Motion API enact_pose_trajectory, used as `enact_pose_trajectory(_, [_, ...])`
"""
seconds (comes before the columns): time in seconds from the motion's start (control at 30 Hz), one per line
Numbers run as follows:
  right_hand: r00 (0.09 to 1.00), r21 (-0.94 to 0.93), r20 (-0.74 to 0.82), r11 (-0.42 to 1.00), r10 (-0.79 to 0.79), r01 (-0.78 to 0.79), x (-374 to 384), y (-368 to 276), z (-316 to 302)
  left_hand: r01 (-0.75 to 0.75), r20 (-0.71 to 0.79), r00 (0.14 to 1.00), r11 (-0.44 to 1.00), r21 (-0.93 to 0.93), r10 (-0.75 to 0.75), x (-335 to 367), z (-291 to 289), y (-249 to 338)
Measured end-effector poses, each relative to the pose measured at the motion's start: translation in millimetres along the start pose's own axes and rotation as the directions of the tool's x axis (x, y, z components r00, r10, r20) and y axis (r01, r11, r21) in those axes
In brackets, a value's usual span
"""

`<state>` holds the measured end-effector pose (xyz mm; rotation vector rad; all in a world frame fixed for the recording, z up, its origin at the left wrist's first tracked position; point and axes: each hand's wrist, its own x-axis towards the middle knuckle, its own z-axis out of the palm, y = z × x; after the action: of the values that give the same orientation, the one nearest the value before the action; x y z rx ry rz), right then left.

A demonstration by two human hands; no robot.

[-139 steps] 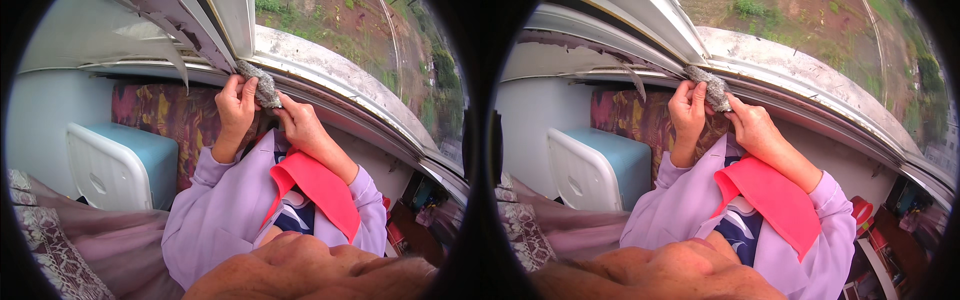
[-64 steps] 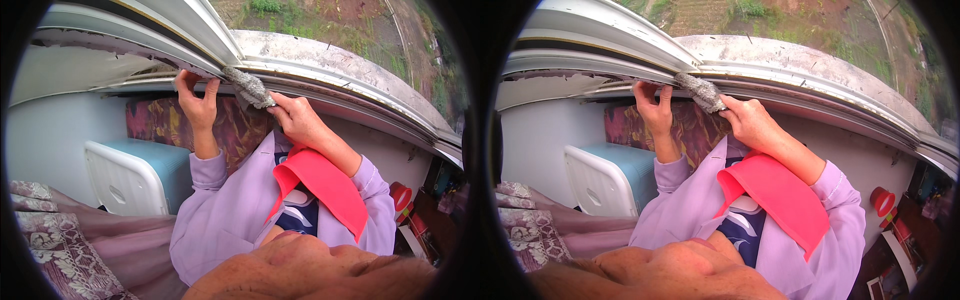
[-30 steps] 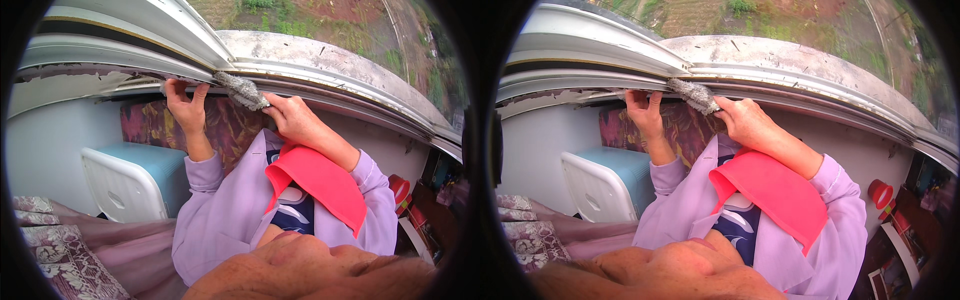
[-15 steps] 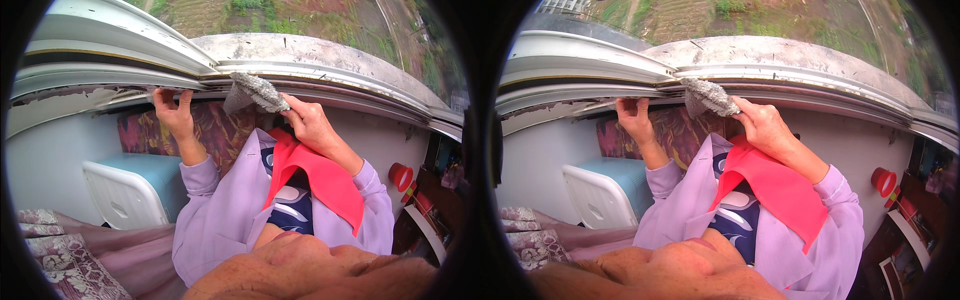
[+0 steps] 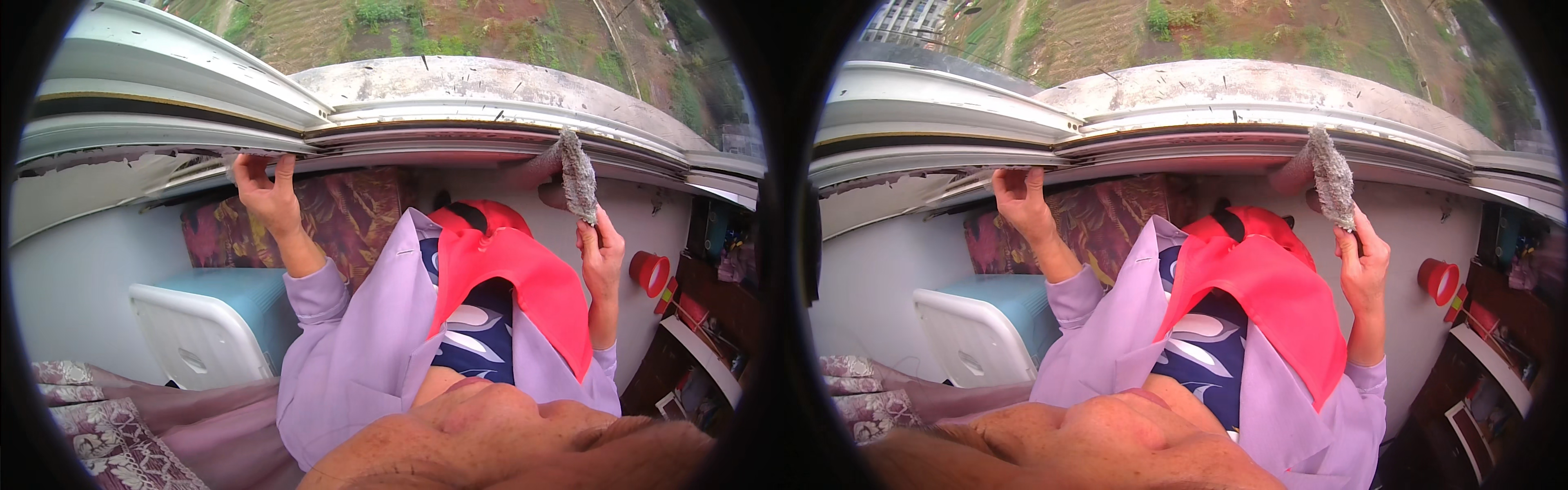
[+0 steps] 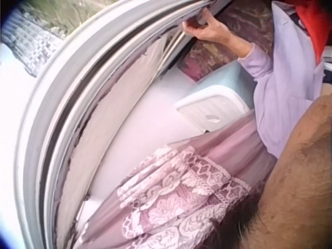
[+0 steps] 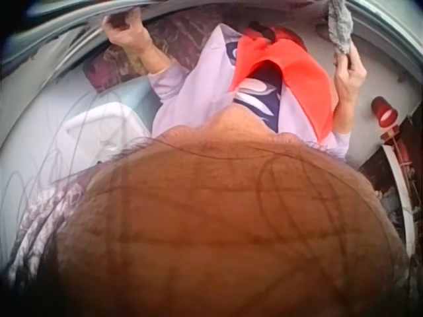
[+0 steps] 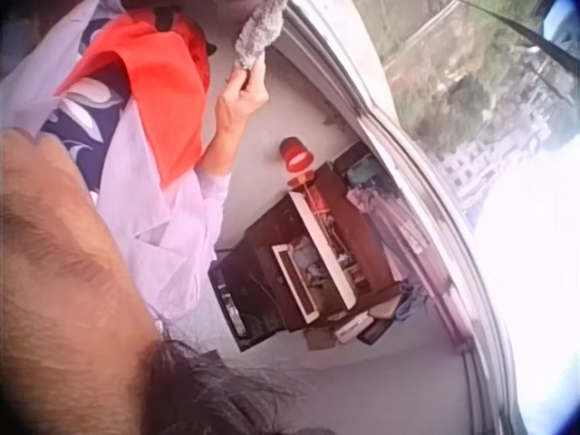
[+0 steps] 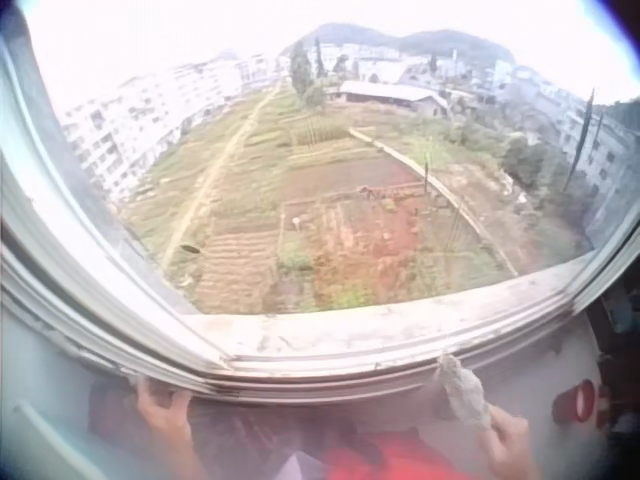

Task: The person cleans the window frame using a small brush and a cloth. They scrub the tracks and edges of the frame, then wipe the area with the cloth.

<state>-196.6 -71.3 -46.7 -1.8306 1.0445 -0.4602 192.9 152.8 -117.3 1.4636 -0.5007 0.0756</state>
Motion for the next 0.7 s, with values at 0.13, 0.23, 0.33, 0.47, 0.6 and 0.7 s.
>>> enact_pose_trajectory(0.13, [0.94, -0.146, 0.131, 0.932, -0.314, 0.331, 4.1, -29.9, 15.5, -0.015, 0.01, 1.0, 1.0, 0.012, 0.015, 0.5, 2.1, 2.3])
enact_pose_trajectory(0.23, [0.852, -0.104, 0.184, 0.852, -0.491, 0.513, 26.1, -40.3, 38.9, -0.007, 0.007, 1.0, 1.0, 0.017, 0.007, 0.9, 2.8, 4.5])
enact_pose_trajectory(0.33, [0.746, -0.285, 0.21, 0.69, -0.632, 0.665, 41.5, -40.8, 66.7, -0.008, 0.016, 1.0, 1.0, 0.017, 0.007, 1.8, 2.6, 4.1])
enact_pose_trajectory(0.47, [0.671, -0.419, 0.213, 0.554, -0.71, 0.719, 60.7, -40.0, 102.0, -0.018, 0.02, 1.0, 1.0, 0.025, 0.018, 2.1, 1.6, 0.6])
enact_pose_trajectory(0.6, [0.649, -0.505, 0.276, 0.468, -0.709, 0.726, 63.8, -43.3, 119.9, -0.02, 0.033, 0.999, 1.0, 0.017, 0.019, 1.7, 0.9, 0.5])
enact_pose_trajectory(0.7, [0.663, -0.536, 0.303, 0.453, -0.684, 0.713, 59.7, -47.7, 128.7, -0.024, 0.035, 0.999, 1.0, 0.017, 0.023, 1.0, 0.8, 0.2])
